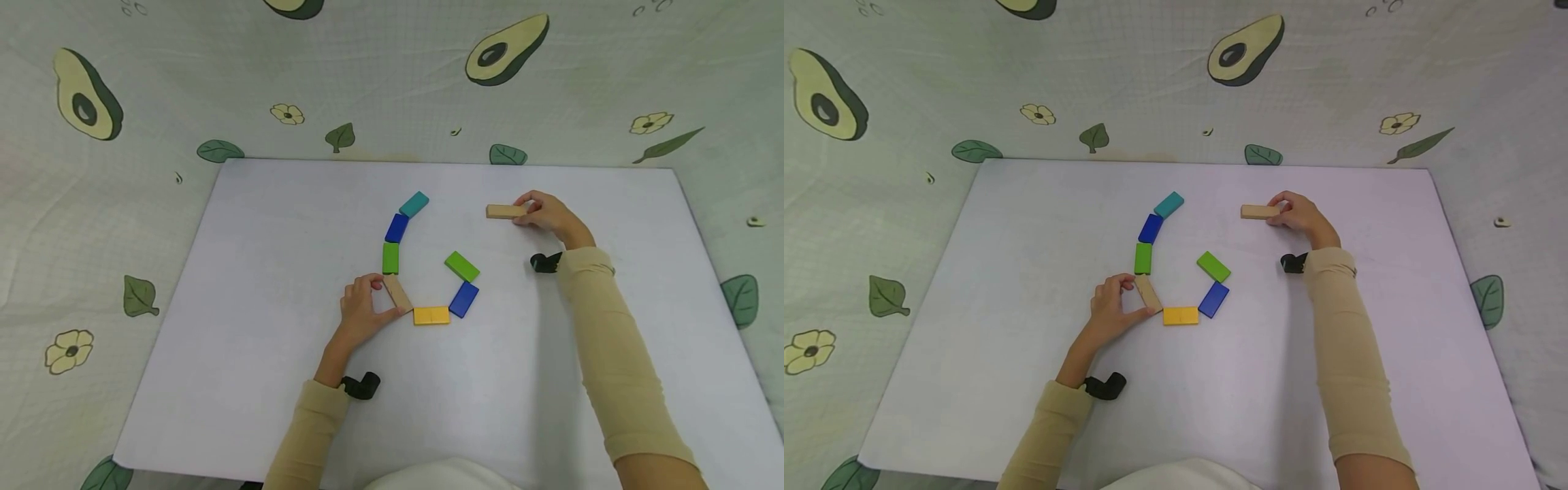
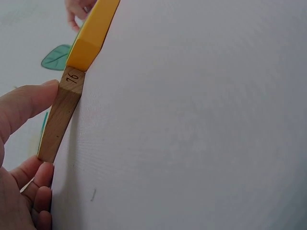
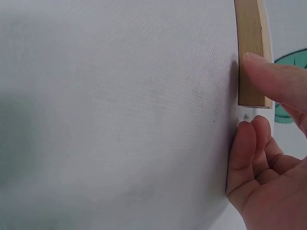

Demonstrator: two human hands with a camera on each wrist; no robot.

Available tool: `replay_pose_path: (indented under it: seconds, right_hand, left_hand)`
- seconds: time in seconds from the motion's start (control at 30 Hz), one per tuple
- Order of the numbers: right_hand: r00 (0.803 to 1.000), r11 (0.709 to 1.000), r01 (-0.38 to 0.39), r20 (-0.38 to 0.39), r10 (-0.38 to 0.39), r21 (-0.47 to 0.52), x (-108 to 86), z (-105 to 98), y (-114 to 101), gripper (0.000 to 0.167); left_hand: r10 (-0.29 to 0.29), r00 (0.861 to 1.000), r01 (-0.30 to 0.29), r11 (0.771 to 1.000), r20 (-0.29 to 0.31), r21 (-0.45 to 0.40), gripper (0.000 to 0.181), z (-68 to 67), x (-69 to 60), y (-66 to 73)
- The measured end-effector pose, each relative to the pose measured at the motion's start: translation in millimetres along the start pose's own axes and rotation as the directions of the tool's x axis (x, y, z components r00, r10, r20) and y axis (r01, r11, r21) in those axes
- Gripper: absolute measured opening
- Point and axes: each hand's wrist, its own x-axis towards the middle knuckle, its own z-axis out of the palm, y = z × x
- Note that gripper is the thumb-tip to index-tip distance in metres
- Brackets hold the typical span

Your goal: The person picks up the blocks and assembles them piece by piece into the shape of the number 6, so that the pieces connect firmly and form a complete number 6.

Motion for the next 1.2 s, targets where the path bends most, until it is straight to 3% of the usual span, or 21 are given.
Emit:
replay_pose_path:
  seconds: [0.3,0.57,0.8,1.2]
  right_hand:
    - [0.999,1.0,0.02,-0.03,-0.02,-0.012,0.4,4.5,5.8,0.044]
    - [0.992,0.995,0.095,-0.08,-0.098,-0.039,-9.0,9.3,6.8,0.044]
    - [0.981,0.984,0.172,-0.079,-0.176,-0.053,-22.0,24.0,-3.2,0.04]
    - [0.932,0.929,0.348,-0.056,-0.357,-0.122,-43.1,60.1,-39.8,0.03]
  left_hand:
    - [0.003,1.0,-0.003,1.0,-0.002,0.0,0.071,-1.8,-1.1,2.8]
    - [0.0,1.0,0.0,1.0,0.004,-0.001,0.071,-1.3,-0.6,2.6]
    - [0.013,1.0,-0.013,1.0,-0.013,-0.007,0.07,-1.9,-1.2,2.8]
    - [0.001,1.0,-0.001,1.0,-0.001,-0.017,0.071,-2.3,-2.1,3.4]
